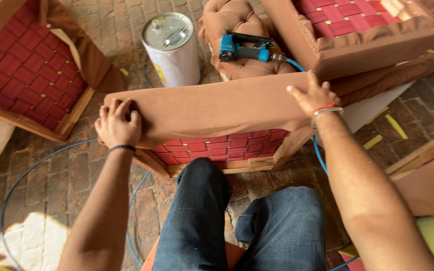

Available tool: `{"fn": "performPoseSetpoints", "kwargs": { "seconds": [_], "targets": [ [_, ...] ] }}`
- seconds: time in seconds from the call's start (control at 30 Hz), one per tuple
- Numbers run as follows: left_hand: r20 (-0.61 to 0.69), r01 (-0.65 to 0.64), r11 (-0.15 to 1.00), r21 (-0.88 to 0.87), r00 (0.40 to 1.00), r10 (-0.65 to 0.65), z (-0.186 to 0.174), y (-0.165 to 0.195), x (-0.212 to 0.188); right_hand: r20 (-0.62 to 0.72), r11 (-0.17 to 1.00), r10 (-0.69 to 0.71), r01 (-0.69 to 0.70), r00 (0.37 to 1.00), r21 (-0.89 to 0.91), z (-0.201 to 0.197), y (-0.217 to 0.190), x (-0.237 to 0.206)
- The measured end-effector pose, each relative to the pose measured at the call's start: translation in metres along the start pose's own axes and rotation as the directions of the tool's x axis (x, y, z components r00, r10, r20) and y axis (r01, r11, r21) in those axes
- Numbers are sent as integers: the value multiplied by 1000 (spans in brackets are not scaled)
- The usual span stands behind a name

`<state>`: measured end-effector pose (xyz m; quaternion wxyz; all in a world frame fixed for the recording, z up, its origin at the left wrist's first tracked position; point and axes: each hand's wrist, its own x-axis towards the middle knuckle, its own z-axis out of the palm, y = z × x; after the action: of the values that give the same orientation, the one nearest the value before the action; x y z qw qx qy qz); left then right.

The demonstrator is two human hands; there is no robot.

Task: The person wraps a brown fabric cover over a chair armrest and uses a pneumatic staple gun to secure the fabric to the wooden frame. They repeatedly smooth, fold, and staple the fabric along the edges and corners of the armrest.

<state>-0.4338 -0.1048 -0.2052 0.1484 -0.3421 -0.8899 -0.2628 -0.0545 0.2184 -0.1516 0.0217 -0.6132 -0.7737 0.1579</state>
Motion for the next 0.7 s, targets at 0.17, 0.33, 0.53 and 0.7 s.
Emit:
{"fn": "performPoseSetpoints", "kwargs": {
  "seconds": [0.17,0.33,0.53,0.7],
  "targets": [
    [-59,-27,969,245,997,42,7,49,6,-269,985,-36,80,962,153,24,9,4],
    [523,-507,862,7,737,429,50,176,-76,-544,926,-253,364,800,104,68,23,-28],
    [228,-700,696,163,713,663,100,229,-108,-534,837,-515,528,670,-144,86,41,-79],
    [41,-784,621,-11,620,784,106,218,-109,-523,824,-561,497,642,-273,95,53,-71]
  ]
}}
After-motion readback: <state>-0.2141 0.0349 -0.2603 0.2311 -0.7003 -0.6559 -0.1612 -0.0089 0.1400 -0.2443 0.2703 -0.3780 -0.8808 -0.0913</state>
